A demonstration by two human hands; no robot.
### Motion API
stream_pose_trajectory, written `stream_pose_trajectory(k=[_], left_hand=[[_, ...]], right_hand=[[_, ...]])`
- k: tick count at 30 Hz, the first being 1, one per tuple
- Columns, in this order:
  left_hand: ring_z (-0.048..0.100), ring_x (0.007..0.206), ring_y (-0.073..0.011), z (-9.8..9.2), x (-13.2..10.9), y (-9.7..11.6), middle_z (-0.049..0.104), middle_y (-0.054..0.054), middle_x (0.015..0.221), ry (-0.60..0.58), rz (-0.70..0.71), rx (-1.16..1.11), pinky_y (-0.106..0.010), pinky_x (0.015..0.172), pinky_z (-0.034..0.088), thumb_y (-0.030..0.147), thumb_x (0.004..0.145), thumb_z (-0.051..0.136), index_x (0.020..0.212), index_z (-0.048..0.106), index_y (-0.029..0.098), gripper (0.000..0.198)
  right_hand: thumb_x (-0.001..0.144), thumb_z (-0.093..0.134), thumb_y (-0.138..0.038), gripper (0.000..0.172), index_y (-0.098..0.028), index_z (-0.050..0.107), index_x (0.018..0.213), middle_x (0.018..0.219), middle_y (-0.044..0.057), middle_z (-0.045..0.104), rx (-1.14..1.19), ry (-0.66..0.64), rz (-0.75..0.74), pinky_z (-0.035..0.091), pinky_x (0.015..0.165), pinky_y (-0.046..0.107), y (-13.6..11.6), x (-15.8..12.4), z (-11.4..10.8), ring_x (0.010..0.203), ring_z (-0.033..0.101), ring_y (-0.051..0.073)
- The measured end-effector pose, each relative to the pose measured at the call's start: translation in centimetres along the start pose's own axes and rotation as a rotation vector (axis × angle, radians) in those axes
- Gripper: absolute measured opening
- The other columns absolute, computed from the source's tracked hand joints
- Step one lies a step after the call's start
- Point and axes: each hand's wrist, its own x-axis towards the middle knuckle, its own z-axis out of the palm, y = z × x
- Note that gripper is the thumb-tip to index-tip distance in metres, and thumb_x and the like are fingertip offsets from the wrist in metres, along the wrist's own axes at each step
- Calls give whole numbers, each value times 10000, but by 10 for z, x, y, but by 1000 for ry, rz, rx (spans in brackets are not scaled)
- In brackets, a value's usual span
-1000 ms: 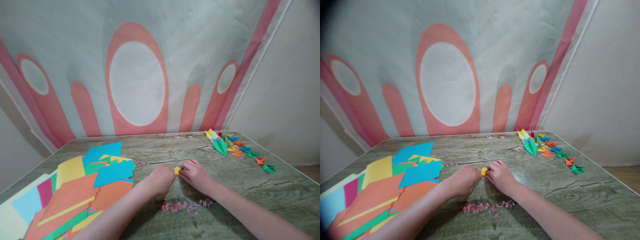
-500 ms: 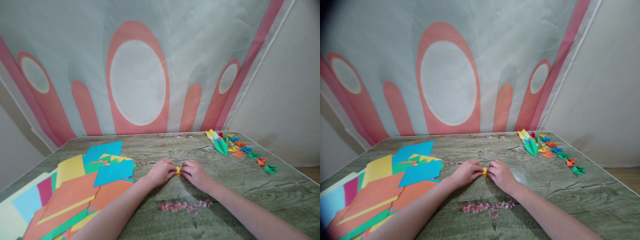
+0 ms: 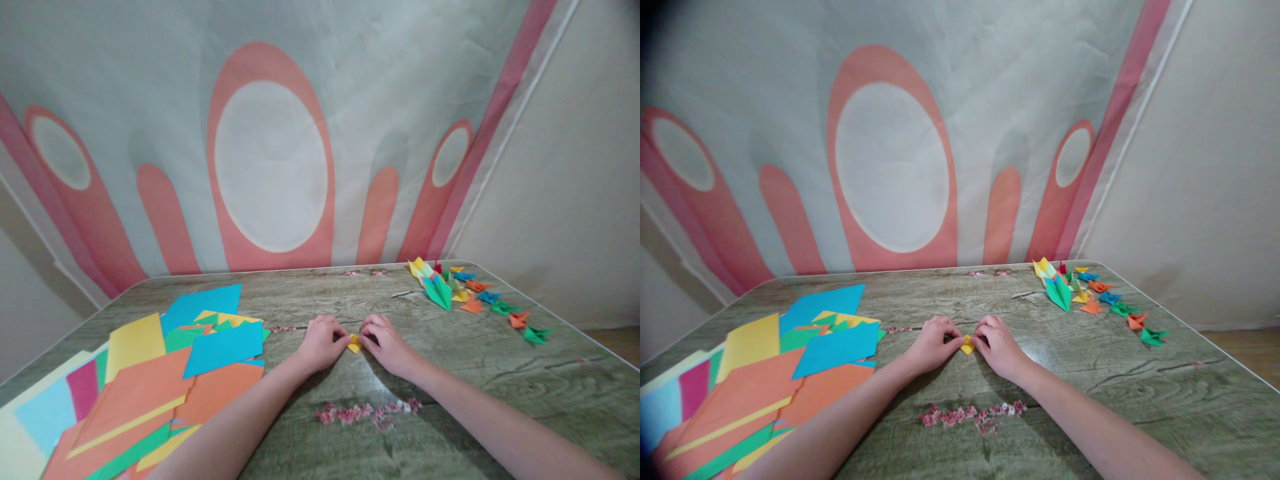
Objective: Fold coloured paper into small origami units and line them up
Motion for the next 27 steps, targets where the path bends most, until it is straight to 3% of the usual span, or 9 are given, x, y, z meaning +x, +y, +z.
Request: stream_pose_trajectory(k=[12,20,27], left_hand=[[489,919,-212,3,-2,5,581,-57,887,16,-49,147,-325,764,370,414,835,470,785,635,190,283],[486,951,-194,-9,-2,1,583,-27,915,-103,12,93,-308,828,362,361,822,513,828,647,225,191],[474,955,-217,-1,-2,3,573,-42,916,-43,-41,131,-337,801,361,401,829,481,790,645,207,256]], right_hand=[[851,511,-254,167,-175,582,722,839,44,557,-113,-11,6,392,769,333,3,4,4,847,479,181],[860,502,-278,175,-183,575,732,845,39,559,-131,-39,-10,391,765,328,4,4,3,848,481,181],[860,505,-262,146,-179,562,754,860,41,558,-209,-49,12,382,760,312,-2,4,1,852,483,177]])
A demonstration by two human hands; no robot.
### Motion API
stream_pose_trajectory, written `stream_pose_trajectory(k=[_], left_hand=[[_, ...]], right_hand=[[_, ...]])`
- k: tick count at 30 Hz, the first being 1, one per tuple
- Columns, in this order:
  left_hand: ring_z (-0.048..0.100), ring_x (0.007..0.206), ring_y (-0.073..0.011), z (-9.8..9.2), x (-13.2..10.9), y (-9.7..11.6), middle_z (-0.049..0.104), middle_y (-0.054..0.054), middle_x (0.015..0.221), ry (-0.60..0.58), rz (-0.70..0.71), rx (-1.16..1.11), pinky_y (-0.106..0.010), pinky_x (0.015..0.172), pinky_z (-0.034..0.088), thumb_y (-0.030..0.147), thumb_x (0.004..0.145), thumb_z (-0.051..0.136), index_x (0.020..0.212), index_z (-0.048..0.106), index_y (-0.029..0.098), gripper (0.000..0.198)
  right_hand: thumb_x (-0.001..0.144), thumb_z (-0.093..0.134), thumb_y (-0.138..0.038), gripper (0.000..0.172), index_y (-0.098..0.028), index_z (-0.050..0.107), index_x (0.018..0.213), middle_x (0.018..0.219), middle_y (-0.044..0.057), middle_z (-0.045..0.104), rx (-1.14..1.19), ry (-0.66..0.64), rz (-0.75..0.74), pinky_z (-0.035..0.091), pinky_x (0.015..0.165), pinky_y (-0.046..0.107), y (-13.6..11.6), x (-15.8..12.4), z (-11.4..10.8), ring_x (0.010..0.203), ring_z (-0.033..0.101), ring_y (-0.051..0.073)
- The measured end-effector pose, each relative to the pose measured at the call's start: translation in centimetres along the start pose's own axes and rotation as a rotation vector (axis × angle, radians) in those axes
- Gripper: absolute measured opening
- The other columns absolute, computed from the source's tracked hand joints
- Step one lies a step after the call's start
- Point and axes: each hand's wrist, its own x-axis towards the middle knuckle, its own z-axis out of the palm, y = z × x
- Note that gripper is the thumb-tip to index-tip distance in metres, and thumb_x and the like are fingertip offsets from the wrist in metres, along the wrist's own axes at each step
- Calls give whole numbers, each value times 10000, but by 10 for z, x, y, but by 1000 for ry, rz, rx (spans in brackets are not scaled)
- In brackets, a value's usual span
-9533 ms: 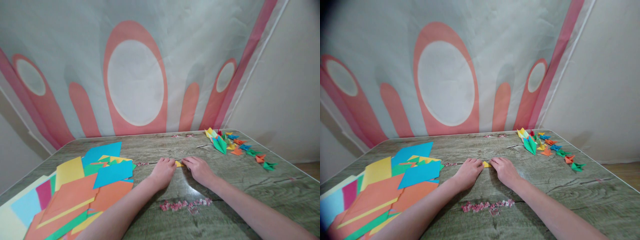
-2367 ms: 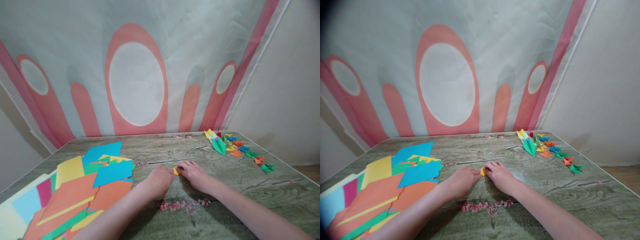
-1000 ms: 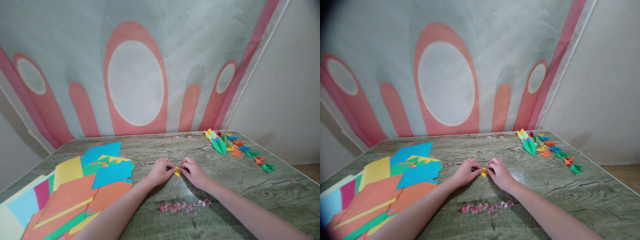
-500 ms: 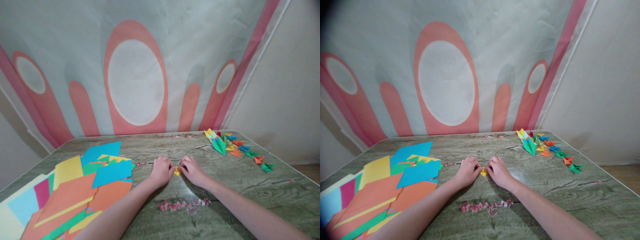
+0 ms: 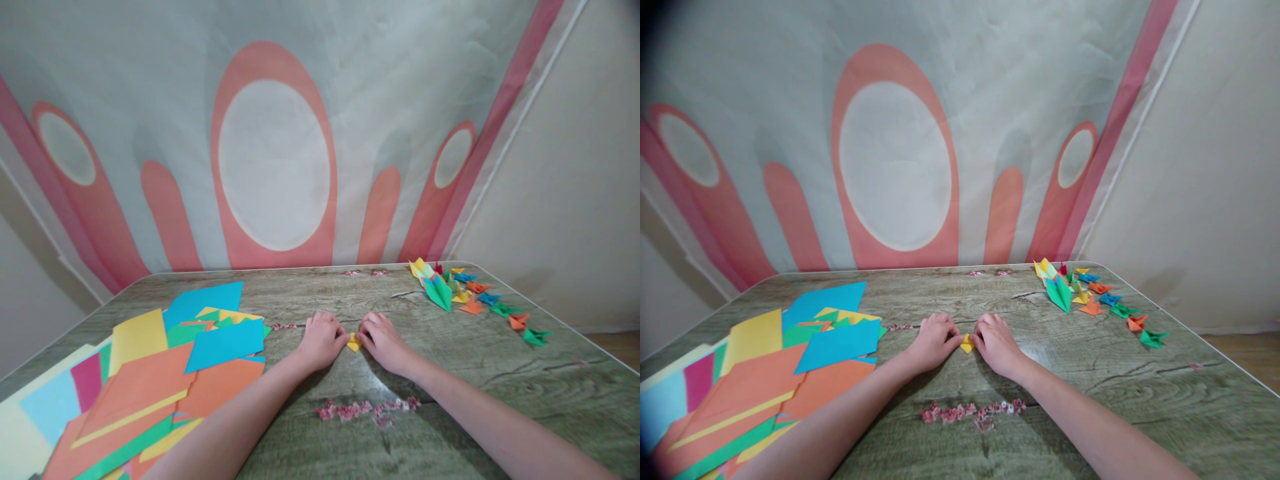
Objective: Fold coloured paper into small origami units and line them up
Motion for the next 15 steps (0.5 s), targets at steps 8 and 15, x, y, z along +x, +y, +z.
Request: stream_pose_trajectory(k=[8,15], left_hand=[[453,974,-243,4,-2,9,542,-83,961,-5,-65,109,-370,814,354,391,843,443,826,615,181,272],[447,976,-226,5,-4,12,536,-53,977,25,-63,69,-359,815,353,343,838,458,909,550,202,182]], right_hand=[[857,497,-262,132,-186,540,758,849,40,548,-74,-2,0,374,744,305,-1,0,3,839,476,180],[824,532,-266,118,-193,514,733,809,38,535,-99,20,28,371,710,299,-4,1,4,806,471,186]])
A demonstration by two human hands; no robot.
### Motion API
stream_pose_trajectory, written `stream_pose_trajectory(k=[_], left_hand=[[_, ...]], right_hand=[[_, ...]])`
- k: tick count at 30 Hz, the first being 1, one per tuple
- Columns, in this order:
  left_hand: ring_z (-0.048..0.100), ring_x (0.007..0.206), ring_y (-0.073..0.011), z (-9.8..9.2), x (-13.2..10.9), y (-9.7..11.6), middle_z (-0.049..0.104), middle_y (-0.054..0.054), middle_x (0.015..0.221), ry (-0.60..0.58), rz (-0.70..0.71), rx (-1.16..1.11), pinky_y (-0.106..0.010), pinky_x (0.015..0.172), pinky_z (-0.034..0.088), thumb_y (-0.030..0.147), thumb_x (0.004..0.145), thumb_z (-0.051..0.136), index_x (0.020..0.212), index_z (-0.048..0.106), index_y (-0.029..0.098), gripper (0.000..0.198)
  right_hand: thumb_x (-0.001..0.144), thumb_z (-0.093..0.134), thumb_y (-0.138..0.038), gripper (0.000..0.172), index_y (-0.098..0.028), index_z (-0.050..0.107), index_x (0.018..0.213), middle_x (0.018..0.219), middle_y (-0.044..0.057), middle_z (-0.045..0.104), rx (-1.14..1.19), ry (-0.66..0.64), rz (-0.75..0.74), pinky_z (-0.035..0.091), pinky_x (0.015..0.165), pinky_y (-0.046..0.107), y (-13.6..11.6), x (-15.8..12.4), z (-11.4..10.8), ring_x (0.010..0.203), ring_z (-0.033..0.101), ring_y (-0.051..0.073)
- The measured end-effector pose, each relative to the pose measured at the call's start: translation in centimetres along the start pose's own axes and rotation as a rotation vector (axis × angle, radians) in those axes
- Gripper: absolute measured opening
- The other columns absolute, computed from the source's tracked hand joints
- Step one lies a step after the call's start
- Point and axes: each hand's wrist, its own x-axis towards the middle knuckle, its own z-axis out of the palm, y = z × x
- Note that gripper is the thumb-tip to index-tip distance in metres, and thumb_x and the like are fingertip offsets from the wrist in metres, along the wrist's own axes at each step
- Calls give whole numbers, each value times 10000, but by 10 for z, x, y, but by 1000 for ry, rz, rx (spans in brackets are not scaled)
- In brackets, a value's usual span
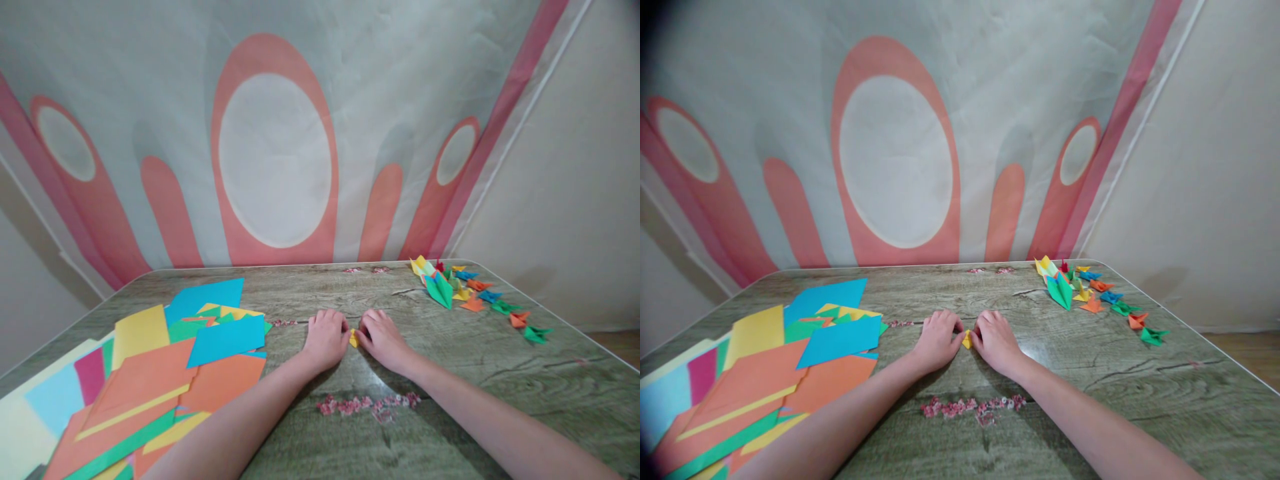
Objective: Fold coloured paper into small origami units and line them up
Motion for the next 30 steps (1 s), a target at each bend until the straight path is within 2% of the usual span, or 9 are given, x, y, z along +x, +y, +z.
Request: stream_pose_trajectory(k=[15,17,19,23,26,30], left_hand=[[439,1011,-234,5,9,-12,518,-15,1007,-38,-15,-119,-388,836,352,362,787,528,898,600,293,150],[446,1007,-229,3,11,-20,527,-14,1001,-47,35,-153,-381,845,353,357,790,530,897,616,292,152],[460,994,-212,0,13,-31,546,-11,986,-83,148,-222,-352,861,354,336,792,539,913,631,285,160],[506,937,-158,-9,17,-48,590,-15,967,-158,378,-375,-288,878,358,215,846,455,1066,608,265,272],[509,943,-153,-14,15,-50,589,-12,991,-164,437,-351,-281,869,362,98,829,407,1128,582,294,398],[497,967,-164,-16,8,-40,567,-8,1027,-159,507,-199,-282,855,365,25,770,427,1111,592,342,494]], right_hand=[[801,548,-218,42,-199,515,818,842,17,553,163,-3,21,334,708,294,4,1,2,824,467,179],[799,548,-224,39,-203,517,810,838,12,557,169,-8,36,323,713,296,3,1,2,828,469,180],[796,548,-226,36,-206,519,804,832,7,558,176,-9,48,315,721,299,2,1,1,829,472,180],[790,546,-227,32,-211,520,802,834,3,562,193,-6,56,305,731,302,2,1,1,835,477,180],[784,553,-227,38,-212,522,800,832,5,565,194,-11,62,303,728,302,2,2,1,835,478,183],[784,559,-237,47,-210,525,799,831,11,564,190,-16,63,304,723,304,3,3,1,830,477,186]])
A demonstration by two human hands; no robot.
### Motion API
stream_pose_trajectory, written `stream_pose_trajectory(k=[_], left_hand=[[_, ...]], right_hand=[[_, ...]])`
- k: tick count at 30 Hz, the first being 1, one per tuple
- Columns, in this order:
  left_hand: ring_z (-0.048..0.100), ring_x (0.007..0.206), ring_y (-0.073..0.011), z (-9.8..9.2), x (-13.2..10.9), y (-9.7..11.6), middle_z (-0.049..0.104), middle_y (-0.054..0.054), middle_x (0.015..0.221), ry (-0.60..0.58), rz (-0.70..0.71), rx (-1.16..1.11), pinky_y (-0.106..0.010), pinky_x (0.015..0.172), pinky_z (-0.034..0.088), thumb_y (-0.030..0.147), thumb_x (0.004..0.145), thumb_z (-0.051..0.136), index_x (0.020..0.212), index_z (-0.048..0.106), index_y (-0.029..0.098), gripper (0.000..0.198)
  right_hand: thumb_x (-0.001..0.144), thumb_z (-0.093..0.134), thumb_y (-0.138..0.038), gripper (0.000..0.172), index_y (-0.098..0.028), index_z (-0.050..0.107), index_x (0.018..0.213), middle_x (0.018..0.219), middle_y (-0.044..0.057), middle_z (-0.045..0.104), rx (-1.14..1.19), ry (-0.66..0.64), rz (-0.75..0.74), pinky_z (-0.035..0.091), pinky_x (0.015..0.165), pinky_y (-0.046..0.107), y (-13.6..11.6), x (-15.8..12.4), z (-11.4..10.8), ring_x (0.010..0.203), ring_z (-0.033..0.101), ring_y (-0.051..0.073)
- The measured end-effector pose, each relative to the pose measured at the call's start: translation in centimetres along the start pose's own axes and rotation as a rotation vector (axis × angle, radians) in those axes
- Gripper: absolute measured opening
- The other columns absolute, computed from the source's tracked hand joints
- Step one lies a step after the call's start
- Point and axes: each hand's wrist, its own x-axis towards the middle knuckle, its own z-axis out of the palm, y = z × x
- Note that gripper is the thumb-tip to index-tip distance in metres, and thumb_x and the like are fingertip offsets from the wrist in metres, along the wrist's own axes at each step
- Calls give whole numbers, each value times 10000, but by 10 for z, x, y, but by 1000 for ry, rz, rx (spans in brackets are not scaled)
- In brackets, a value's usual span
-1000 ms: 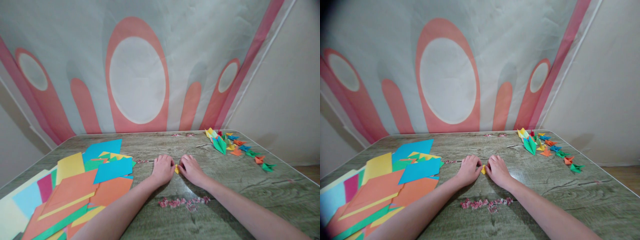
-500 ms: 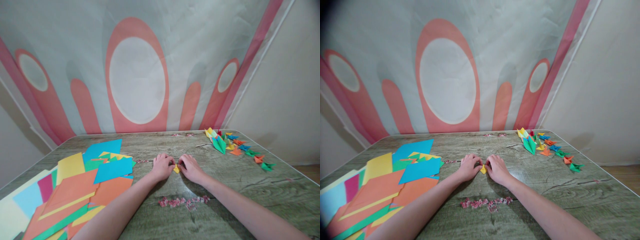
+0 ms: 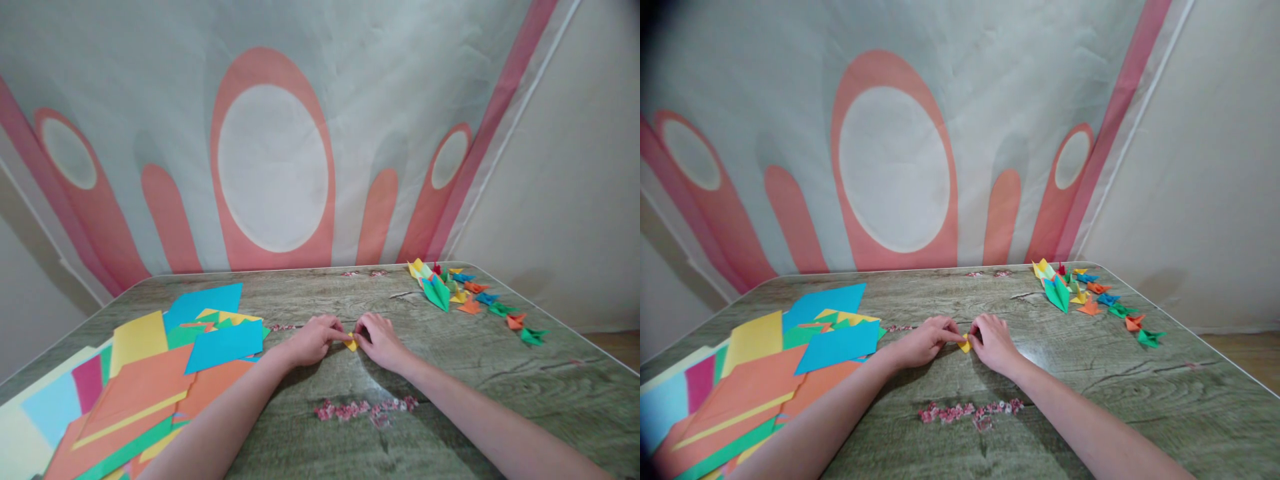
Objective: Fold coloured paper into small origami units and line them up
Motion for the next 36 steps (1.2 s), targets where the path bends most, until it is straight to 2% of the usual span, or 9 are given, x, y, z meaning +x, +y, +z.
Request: stream_pose_trajectory(k=[5,11,17,25,30,36], left_hand=[[498,937,-191,1,3,13,562,-25,1007,-32,-14,214,-296,802,382,64,771,476,1093,599,335,439],[497,933,-215,-2,4,19,535,-25,1019,-87,-43,366,-309,738,401,62,736,504,1100,573,369,481],[494,948,-223,-5,3,23,523,-29,1007,-94,-70,380,-318,739,408,99,772,485,1119,556,398,463],[485,957,-220,-4,2,25,523,-42,1002,-97,-84,364,-306,742,406,100,776,472,1106,580,353,429],[480,955,-219,-2,2,27,528,-51,1009,-101,-74,358,-310,757,407,117,790,453,1089,593,309,382],[486,946,-221,0,3,27,536,-53,1022,-86,-68,335,-317,770,402,104,786,439,1053,608,284,363]], right_hand=[[791,558,-250,54,-213,526,813,840,15,559,-11,8,0,315,738,314,1,-1,0,840,475,189],[778,579,-335,149,-214,532,849,975,51,542,-67,30,40,332,798,349,5,-1,-1,945,463,219],[786,569,-351,162,-210,541,862,1084,63,527,-61,7,31,320,876,385,11,-1,-1,1043,443,226],[814,516,-233,60,-219,544,865,1135,35,532,44,-65,-3,324,910,377,27,-2,-7,1068,459,182],[818,522,-336,137,-214,549,875,1145,48,526,8,-49,15,321,918,392,21,-2,-6,1087,449,200],[816,518,-378,186,-208,543,889,1149,61,520,-22,-54,8,306,937,405,17,-4,-8,1100,442,204]])
